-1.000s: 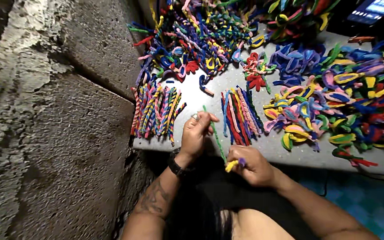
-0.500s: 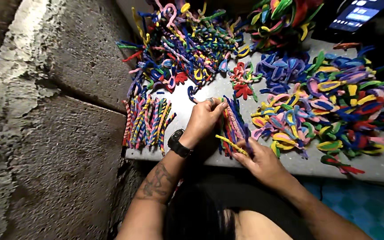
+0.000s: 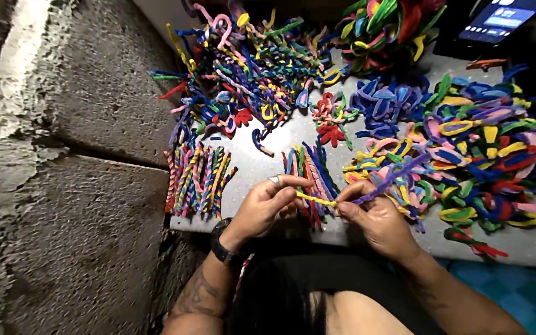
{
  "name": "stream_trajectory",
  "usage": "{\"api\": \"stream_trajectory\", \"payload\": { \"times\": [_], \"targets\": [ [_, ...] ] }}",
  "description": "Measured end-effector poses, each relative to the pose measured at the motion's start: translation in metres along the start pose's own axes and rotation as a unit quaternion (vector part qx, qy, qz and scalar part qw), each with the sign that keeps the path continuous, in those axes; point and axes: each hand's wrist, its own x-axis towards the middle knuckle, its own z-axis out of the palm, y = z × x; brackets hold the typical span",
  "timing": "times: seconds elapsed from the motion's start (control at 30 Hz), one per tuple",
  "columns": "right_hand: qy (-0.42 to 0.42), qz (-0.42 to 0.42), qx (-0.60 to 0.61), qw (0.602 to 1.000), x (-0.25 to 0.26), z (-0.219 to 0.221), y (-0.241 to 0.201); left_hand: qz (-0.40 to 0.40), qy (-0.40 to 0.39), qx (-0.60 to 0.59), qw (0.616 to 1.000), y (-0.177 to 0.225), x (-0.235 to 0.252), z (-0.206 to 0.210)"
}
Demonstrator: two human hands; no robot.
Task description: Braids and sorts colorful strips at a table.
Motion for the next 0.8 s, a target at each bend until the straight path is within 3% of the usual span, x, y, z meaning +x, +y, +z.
{"api": "stream_trajectory", "payload": {
  "times": [0.17, 0.3, 0.43, 0.6, 0.8],
  "targets": [
    [-0.003, 0.009, -0.043, 0.999, -0.002, 0.004, 0.0, 0.094, 0.104, 0.045, 0.989, -0.004, 0.011, 0.0],
    [0.03, 0.005, -0.056, 0.998, -0.004, 0.0, 0.003, 0.108, 0.094, 0.071, 0.987, 0.001, 0.01, -0.012],
    [0.049, -0.022, -0.041, 0.998, 0.0, 0.011, 0.005, 0.024, 0.02, 0.026, 0.999, -0.002, 0.005, -0.015],
    [0.008, -0.002, -0.065, 0.998, 0.009, 0.027, 0.006, 0.159, 0.097, 0.055, 0.981, -0.004, -0.002, -0.023],
    [-0.001, -0.021, -0.157, 0.987, 0.011, 0.034, 0.014, 0.178, 0.132, 0.054, 0.974, 0.001, -0.013, -0.044]
  ]
}}
